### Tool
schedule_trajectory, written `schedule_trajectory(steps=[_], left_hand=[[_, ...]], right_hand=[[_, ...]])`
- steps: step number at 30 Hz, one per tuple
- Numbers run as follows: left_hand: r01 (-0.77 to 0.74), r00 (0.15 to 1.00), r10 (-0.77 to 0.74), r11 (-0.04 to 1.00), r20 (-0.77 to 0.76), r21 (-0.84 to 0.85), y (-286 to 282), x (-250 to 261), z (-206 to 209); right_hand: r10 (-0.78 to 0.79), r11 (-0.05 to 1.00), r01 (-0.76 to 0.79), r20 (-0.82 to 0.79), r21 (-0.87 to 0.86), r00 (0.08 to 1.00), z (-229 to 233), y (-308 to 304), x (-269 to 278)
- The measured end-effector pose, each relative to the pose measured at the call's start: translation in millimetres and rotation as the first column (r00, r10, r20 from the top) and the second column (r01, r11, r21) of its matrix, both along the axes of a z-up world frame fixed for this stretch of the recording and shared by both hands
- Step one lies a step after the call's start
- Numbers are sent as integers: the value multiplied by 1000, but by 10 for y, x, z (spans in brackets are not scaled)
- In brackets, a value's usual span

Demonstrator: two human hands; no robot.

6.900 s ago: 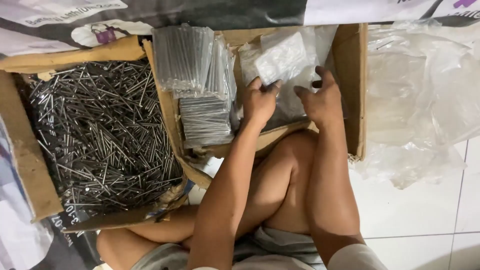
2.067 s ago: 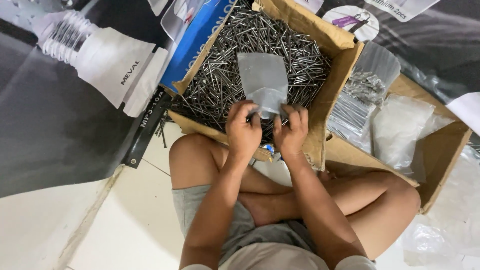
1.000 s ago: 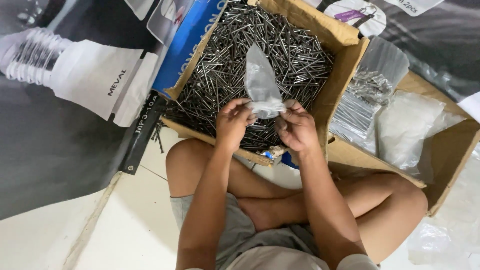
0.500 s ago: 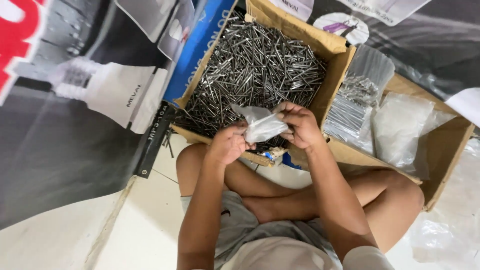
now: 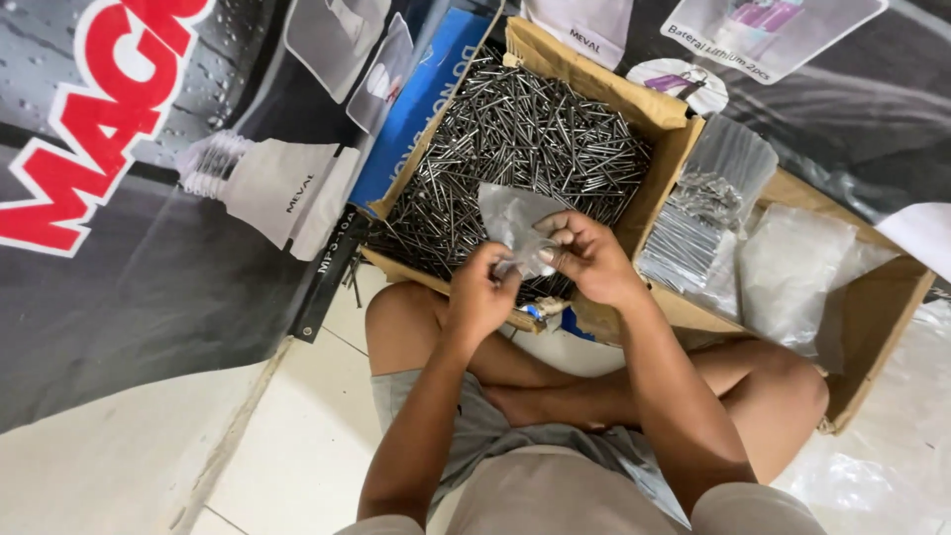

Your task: The person sits cross-legged on the floor and repeatedly picks up metal nails from a large cardboard box, placing them into a small clear plastic bag. The person continues filling the bag with nails from the bulk supply throughout the clip.

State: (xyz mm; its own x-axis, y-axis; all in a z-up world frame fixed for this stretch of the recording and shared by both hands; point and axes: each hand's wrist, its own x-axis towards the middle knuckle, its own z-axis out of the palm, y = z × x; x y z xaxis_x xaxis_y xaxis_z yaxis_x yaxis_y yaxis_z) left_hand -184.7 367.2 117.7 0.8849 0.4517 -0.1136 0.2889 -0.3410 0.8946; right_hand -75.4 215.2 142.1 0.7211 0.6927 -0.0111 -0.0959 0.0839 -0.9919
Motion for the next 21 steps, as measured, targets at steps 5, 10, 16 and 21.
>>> schedule_trajectory(steps=[5,10,16,21], left_hand=[[-29,999,-4,744,-48,-667,52,3,-250],[119,986,-164,657,13,-744,72,-305,-401],[255,967,-130,556,220,-791,-131,-514,-157],[347,882,-233,910,410,-229,-130,-589,479]], right_hand=[[66,997,-58,-149,58,987,-13,-228,-16],[123,986,-128,-48,-111,991,188,-381,27],[103,990,-91,109,-111,989,353,-404,-43],[18,997,4,287,-77,958,280,-687,-180]])
